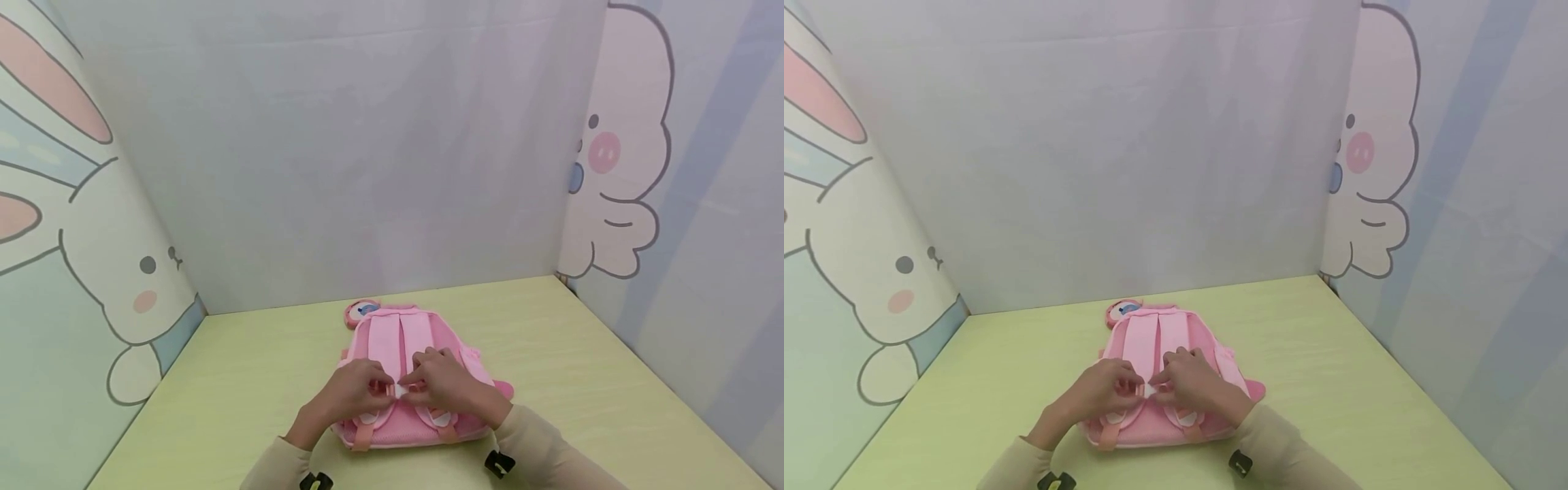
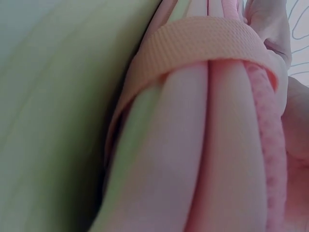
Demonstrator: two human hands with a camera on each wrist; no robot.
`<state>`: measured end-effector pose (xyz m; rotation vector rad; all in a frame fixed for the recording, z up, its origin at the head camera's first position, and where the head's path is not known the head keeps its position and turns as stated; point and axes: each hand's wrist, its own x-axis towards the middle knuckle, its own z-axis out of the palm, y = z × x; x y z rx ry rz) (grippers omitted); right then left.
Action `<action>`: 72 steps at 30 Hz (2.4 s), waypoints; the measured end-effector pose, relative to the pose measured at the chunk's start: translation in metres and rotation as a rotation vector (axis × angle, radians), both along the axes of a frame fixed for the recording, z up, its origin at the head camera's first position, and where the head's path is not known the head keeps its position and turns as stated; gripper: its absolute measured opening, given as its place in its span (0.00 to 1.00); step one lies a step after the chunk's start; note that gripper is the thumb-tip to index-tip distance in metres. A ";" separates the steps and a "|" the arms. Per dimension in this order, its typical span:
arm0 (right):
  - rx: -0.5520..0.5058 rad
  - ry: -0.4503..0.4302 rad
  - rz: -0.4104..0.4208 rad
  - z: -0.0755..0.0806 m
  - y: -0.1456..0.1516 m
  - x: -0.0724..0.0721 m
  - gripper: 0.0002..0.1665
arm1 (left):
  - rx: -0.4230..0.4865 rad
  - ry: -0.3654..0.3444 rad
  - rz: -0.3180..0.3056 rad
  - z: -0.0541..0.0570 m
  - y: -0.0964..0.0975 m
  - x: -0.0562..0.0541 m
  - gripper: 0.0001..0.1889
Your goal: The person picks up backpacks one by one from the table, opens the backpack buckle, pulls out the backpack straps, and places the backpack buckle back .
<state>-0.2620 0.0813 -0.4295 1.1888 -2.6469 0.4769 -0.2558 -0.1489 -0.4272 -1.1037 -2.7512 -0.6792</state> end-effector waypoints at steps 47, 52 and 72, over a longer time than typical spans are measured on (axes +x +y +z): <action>0.055 0.077 0.024 -0.004 -0.008 0.002 0.04 | 0.011 -0.035 -0.019 -0.002 -0.010 0.001 0.08; 0.063 0.065 0.024 -0.004 -0.008 0.000 0.03 | 0.015 -0.031 -0.016 -0.001 -0.010 0.001 0.09; 0.053 0.039 0.002 0.004 0.002 0.000 0.02 | 0.045 -0.053 -0.013 0.001 -0.007 -0.001 0.10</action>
